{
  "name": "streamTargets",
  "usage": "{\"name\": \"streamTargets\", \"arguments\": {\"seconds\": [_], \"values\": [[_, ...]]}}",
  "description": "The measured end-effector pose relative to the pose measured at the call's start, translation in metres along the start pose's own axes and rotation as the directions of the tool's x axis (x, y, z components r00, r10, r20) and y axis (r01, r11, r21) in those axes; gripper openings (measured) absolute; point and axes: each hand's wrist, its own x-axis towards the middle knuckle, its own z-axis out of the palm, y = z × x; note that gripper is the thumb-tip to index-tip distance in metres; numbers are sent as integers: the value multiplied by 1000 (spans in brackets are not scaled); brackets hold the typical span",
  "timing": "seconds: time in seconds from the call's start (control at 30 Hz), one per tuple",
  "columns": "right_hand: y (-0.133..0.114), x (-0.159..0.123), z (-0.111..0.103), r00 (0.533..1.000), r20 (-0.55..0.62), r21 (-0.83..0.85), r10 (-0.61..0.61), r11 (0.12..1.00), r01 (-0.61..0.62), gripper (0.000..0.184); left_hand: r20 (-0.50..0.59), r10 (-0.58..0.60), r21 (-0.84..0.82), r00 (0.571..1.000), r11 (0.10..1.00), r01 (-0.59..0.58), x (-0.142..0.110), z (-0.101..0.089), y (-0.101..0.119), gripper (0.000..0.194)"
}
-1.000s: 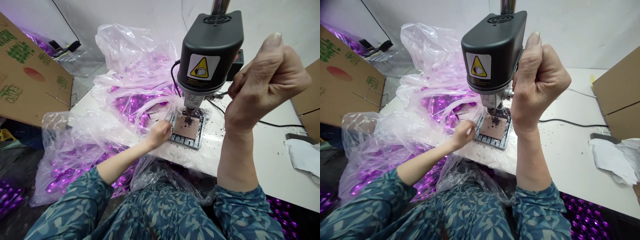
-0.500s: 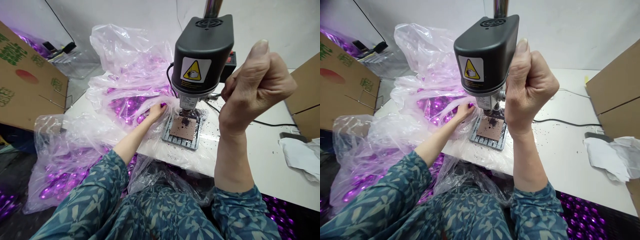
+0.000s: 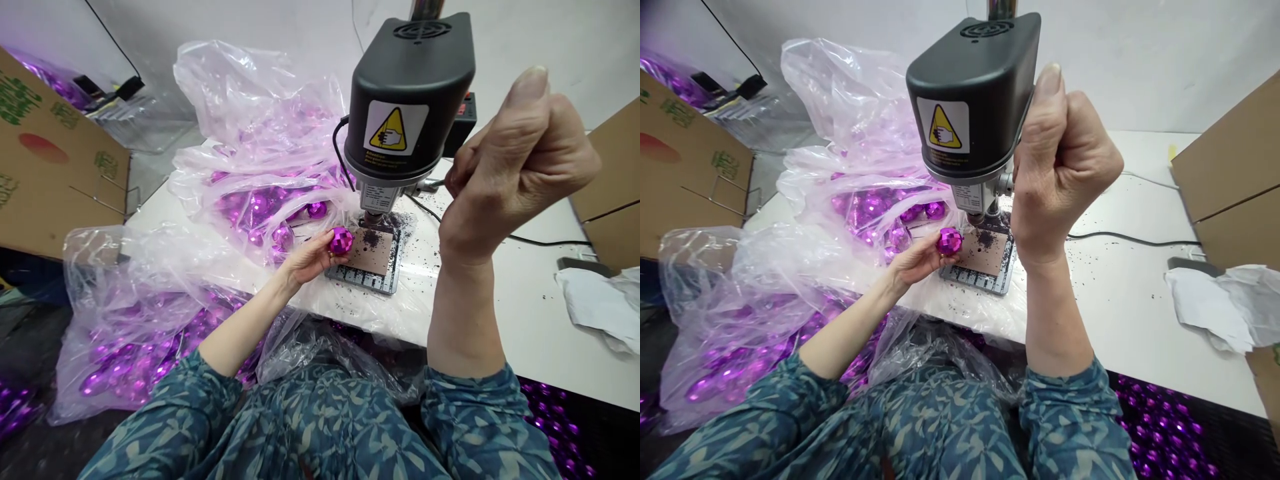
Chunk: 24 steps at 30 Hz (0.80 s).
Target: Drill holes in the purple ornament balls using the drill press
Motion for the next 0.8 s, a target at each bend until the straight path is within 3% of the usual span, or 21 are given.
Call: {"name": "streamTargets", "arguments": {"seconds": [0.23, 0.4, 0.57, 0.8], "values": [[3, -2, 2, 998, -32, -33, -54, 998, 53, 65, -20, -14, -32, 1000, 999, 13, 4, 5, -9, 43], [-1, -4, -1, 998, -25, 2, -63, 998, 63, 58, -73, 174, 222, 982, 963, -154, 7, 4, -20, 83], [-5, -5, -8, 997, 77, -42, -10, 999, 14, 53, -17, 259, 401, 966, 886, -231, 24, 2, -27, 72], [-5, -7, -8, 998, 67, -59, -21, 998, 25, 52, 50, 297, 465, 954, 838, -285, 39, 2, -33, 74]]}}
